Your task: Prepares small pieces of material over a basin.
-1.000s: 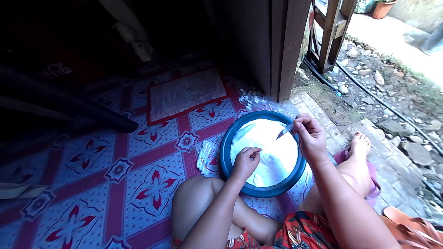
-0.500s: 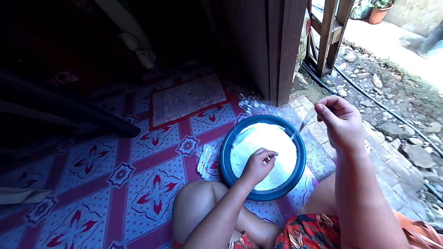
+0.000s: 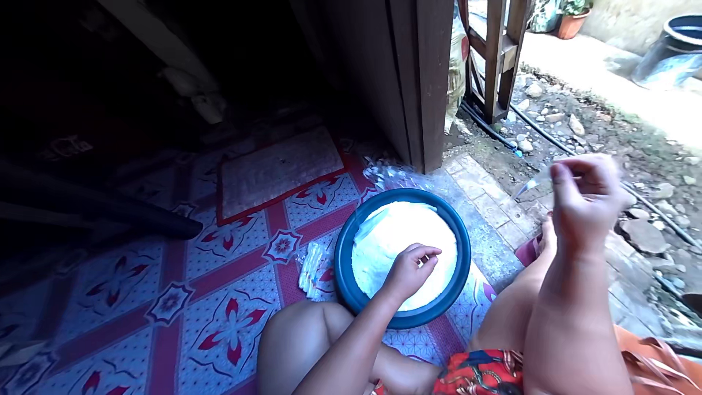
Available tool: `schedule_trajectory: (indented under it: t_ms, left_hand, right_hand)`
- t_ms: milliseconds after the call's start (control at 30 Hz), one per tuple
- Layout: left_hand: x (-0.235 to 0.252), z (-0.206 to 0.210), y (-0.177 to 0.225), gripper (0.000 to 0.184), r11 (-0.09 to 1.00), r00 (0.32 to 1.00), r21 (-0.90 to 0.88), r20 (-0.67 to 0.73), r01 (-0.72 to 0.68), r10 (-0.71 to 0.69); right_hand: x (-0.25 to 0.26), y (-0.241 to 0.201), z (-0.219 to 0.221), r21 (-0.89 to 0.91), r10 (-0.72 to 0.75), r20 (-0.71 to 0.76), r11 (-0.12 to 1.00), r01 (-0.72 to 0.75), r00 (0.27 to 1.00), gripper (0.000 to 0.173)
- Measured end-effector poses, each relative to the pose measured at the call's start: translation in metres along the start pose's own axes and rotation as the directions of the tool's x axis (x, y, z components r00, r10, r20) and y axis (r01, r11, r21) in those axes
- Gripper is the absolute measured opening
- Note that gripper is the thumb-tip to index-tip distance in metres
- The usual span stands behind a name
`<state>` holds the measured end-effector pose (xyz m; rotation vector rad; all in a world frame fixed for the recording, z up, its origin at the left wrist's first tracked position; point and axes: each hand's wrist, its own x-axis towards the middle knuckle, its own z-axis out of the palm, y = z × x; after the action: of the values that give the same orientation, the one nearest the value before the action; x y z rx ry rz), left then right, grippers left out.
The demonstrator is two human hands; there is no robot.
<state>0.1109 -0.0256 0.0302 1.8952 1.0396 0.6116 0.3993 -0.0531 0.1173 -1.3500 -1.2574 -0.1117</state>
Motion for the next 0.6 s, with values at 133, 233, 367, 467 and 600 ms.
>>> schedule_trajectory:
  t_ms: [133,233,367,467,600]
  left_hand:
    - [0.000,0.001,0.004,0.024,1.000,1.000,-0.007,0.018,0.020,-0.020]
    - [0.010,0.000,0.018,0.024,0.999,1.000,-0.031,0.007,0.024,-0.024]
    - [0.021,0.002,0.039,0.024,0.998,1.000,-0.070,0.010,0.000,0.001]
    - [0.025,0.010,0.048,0.024,0.993,1.000,-0.114,0.027,-0.011,0.014]
    - [0.031,0.022,0.061,0.027,0.991,0.994,-0.130,0.108,0.017,-0.003]
  right_hand:
    - [-0.013,0.050,0.025,-0.292,0.411,0.271,0.897,-0.333,0.871,0.014]
    - [-0.016,0.059,0.027,-0.326,0.458,0.320,0.875,-0.357,0.830,0.012]
    - [-0.023,0.067,0.029,-0.454,0.569,0.379,0.802,-0.389,0.730,0.013]
    - [-0.030,0.072,0.022,-0.398,0.556,0.465,0.826,-0.398,0.689,0.014]
    - [-0.034,0.081,0.008,-0.405,0.580,0.665,0.810,-0.425,0.471,0.017]
